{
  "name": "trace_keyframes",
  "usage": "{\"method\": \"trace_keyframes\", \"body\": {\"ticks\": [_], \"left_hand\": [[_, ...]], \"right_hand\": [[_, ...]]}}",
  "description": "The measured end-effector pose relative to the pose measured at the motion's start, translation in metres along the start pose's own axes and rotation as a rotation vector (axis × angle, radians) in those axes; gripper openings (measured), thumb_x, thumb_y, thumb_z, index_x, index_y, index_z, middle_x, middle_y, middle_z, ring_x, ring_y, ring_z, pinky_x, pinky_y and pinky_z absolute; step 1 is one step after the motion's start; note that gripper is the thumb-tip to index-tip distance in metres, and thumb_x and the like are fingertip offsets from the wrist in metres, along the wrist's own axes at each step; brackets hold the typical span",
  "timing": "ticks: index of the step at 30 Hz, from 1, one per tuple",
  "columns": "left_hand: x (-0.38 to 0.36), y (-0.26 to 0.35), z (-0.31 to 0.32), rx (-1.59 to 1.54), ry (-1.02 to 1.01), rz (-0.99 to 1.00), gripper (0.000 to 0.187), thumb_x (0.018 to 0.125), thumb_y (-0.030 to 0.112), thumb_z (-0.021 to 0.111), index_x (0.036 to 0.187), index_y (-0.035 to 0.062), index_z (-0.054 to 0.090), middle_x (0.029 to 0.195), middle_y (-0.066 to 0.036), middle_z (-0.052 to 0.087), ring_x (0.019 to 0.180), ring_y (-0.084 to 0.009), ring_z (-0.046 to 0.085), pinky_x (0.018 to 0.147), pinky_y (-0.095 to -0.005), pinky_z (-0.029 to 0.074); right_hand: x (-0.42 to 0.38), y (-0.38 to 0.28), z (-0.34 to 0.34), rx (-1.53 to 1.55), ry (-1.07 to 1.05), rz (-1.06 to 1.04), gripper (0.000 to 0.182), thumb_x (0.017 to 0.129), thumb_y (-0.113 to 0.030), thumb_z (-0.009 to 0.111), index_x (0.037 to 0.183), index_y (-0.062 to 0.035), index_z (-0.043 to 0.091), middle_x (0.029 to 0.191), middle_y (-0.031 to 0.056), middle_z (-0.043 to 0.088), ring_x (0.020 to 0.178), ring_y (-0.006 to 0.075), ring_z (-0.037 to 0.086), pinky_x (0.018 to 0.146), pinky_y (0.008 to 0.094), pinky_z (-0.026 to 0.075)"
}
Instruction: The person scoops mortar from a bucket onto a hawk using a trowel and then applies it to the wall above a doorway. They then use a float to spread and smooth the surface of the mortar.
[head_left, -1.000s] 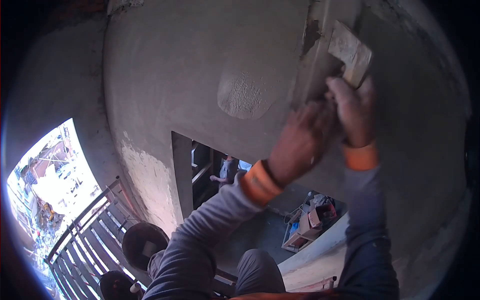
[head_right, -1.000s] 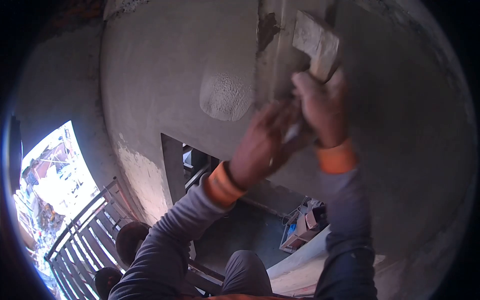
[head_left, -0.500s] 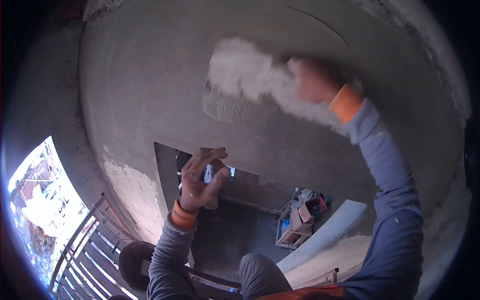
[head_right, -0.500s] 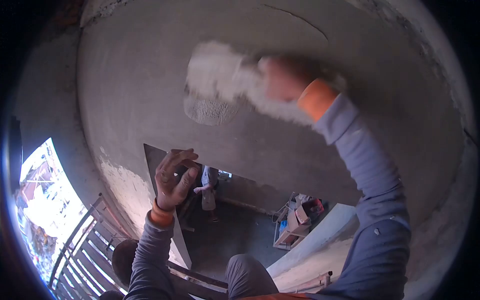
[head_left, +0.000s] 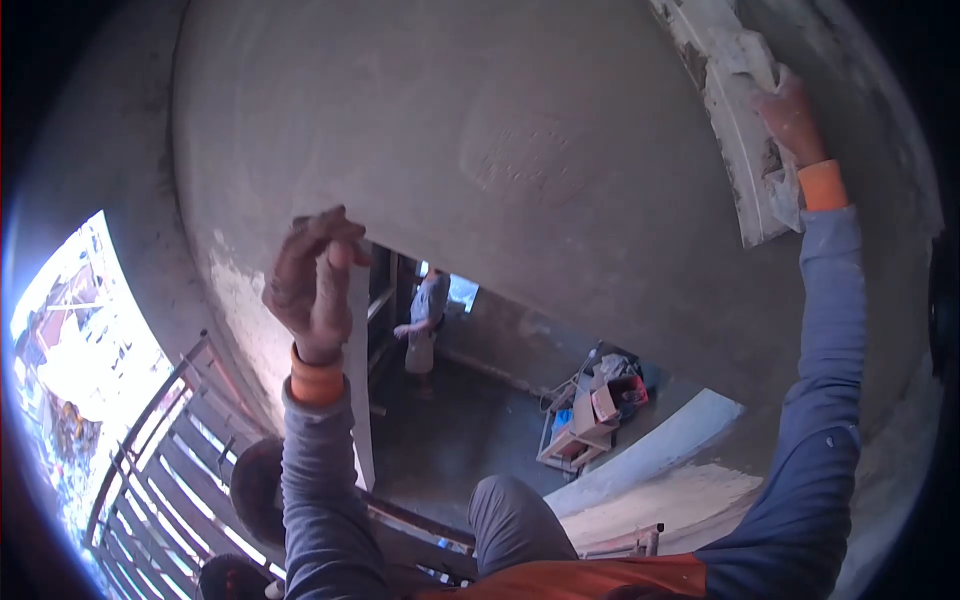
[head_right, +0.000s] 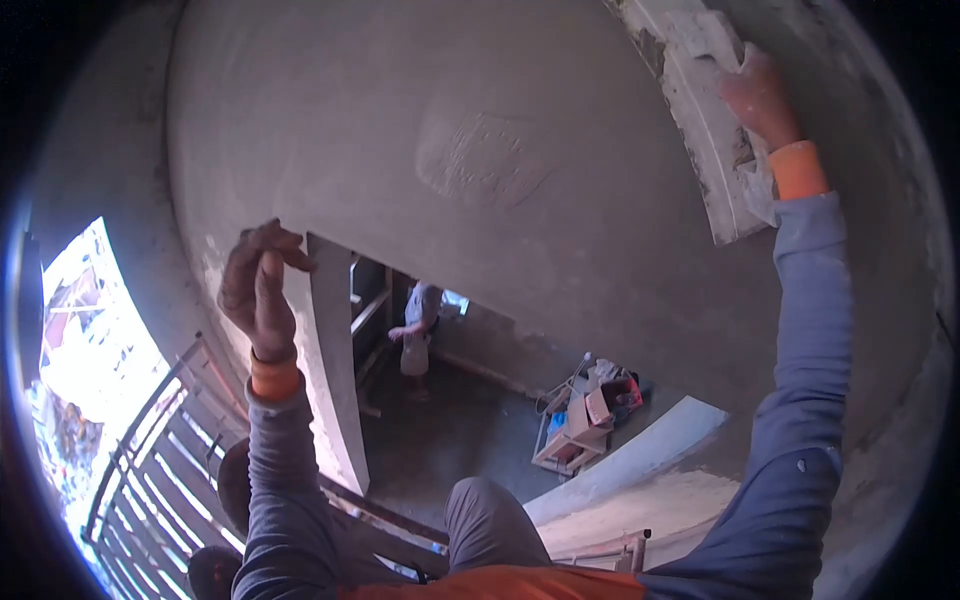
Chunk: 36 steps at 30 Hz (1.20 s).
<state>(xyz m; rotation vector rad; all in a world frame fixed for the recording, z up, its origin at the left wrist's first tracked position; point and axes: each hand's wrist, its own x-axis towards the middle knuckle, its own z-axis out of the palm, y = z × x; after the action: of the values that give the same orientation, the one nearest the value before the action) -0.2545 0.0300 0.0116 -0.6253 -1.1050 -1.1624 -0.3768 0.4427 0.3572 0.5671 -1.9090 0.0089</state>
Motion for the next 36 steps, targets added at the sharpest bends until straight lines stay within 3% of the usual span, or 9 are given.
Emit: {"method": "trace_keyframes", "body": {"ticks": [3, 6, 9, 16, 18, 26, 32, 33, 36], "left_hand": [[-0.001, -0.006, -0.005, -0.042, 0.072, 0.044, 0.025, 0.093, 0.010, 0.056, 0.108, -0.0101, 0.060, 0.084, -0.016, 0.066, 0.062, -0.0166, 0.061, 0.057, -0.0247, 0.048], [0.000, -0.006, -0.003, -0.076, 0.036, 0.111, 0.026, 0.093, 0.011, 0.056, 0.108, -0.0101, 0.060, 0.083, -0.016, 0.067, 0.063, -0.0164, 0.061, 0.057, -0.0246, 0.048], [0.003, -0.001, -0.006, -0.070, 0.025, 0.194, 0.028, 0.092, 0.013, 0.058, 0.108, -0.0104, 0.060, 0.083, -0.016, 0.068, 0.065, -0.0165, 0.062, 0.058, -0.0256, 0.049], [0.028, 0.040, -0.039, 0.035, 0.111, 0.314, 0.044, 0.097, 0.032, 0.047, 0.107, -0.0099, 0.059, 0.080, -0.019, 0.065, 0.058, -0.0215, 0.062, 0.051, -0.0275, 0.049], [0.032, 0.051, -0.053, 0.149, 0.138, 0.377, 0.047, 0.098, 0.034, 0.043, 0.109, -0.0100, 0.058, 0.079, -0.020, 0.064, 0.057, -0.0223, 0.061, 0.049, -0.0281, 0.049], [0.034, 0.060, -0.063, 0.189, 0.083, 0.382, 0.048, 0.098, 0.035, 0.044, 0.113, -0.0088, 0.057, 0.078, -0.020, 0.064, 0.059, -0.0248, 0.060, 0.052, -0.0304, 0.048], [0.024, 0.036, -0.049, 0.254, 0.003, 0.255, 0.049, 0.095, 0.038, 0.050, 0.107, -0.0078, 0.060, 0.074, -0.013, 0.063, 0.064, -0.0200, 0.057, 0.065, -0.0337, 0.044], [0.022, 0.031, -0.044, 0.269, 0.025, 0.237, 0.039, 0.097, 0.027, 0.043, 0.098, -0.0075, 0.061, 0.066, -0.012, 0.061, 0.064, -0.0209, 0.057, 0.082, -0.0413, 0.045], [0.014, 0.016, -0.034, 0.325, -0.003, 0.178, 0.039, 0.096, 0.028, 0.045, 0.098, -0.0070, 0.061, 0.065, -0.011, 0.061, 0.064, -0.0203, 0.057, 0.086, -0.0414, 0.045]], "right_hand": [[-0.015, -0.085, 0.010, 0.315, -0.326, 0.124, 0.035, 0.071, -0.018, 0.064, 0.097, 0.0046, 0.060, 0.082, 0.0210, 0.064, 0.080, 0.0322, 0.066, 0.068, 0.0440, 0.049], [-0.072, -0.161, 0.085, 0.182, -0.136, -0.256, 0.031, 0.068, -0.014, 0.063, 0.092, 0.0058, 0.060, 0.084, 0.0257, 0.063, 0.078, 0.0391, 0.063, 0.068, 0.0446, 0.050], [-0.126, -0.247, 0.128, 0.173, -0.518, -0.065, 0.024, 0.066, -0.013, 0.060, 0.083, 0.0035, 0.058, 0.080, 0.0296, 0.062, 0.078, 0.0456, 0.062, 0.069, 0.0486, 0.050], [-0.174, -0.362, 0.197, 0.387, -0.689, 0.053, 0.032, 0.071, -0.013, 0.058, 0.099, 0.0035, 0.061, 0.096, 0.0285, 0.065, 0.089, 0.0429, 0.064, 0.080, 0.0480, 0.051], [-0.173, -0.363, 0.197, 0.463, -0.501, 0.062, 0.033, 0.071, -0.013, 0.060, 0.100, 0.0026, 0.061, 0.095, 0.0244, 0.066, 0.085, 0.0374, 0.066, 0.076, 0.0449, 0.052], [-0.152, -0.235, 0.069, 1.246, -0.250, 0.450, 0.022, 0.070, -0.013, 0.066, 0.090, -0.0030, 0.061, 0.063, 0.0037, 0.056, 0.051, 0.0118, 0.054, 0.045, 0.0303, 0.044], [-0.128, -0.060, -0.066, 0.630, 0.052, 0.490, 0.025, 0.075, -0.014, 0.066, 0.097, -0.0031, 0.060, 0.074, 0.0024, 0.060, 0.058, 0.0111, 0.056, 0.052, 0.0277, 0.047], [-0.120, -0.035, -0.082, 0.538, 0.051, 0.511, 0.028, 0.076, -0.015, 0.066, 0.099, -0.0016, 0.060, 0.076, 0.0033, 0.061, 0.061, 0.0128, 0.058, 0.055, 0.0293, 0.049], [-0.090, 0.039, -0.099, -0.116, 0.152, 0.170, 0.047, 0.076, -0.024, 0.067, 0.113, 0.0035, 0.056, 0.090, 0.0134, 0.066, 0.080, 0.0259, 0.065, 0.072, 0.0367, 0.052]]}}
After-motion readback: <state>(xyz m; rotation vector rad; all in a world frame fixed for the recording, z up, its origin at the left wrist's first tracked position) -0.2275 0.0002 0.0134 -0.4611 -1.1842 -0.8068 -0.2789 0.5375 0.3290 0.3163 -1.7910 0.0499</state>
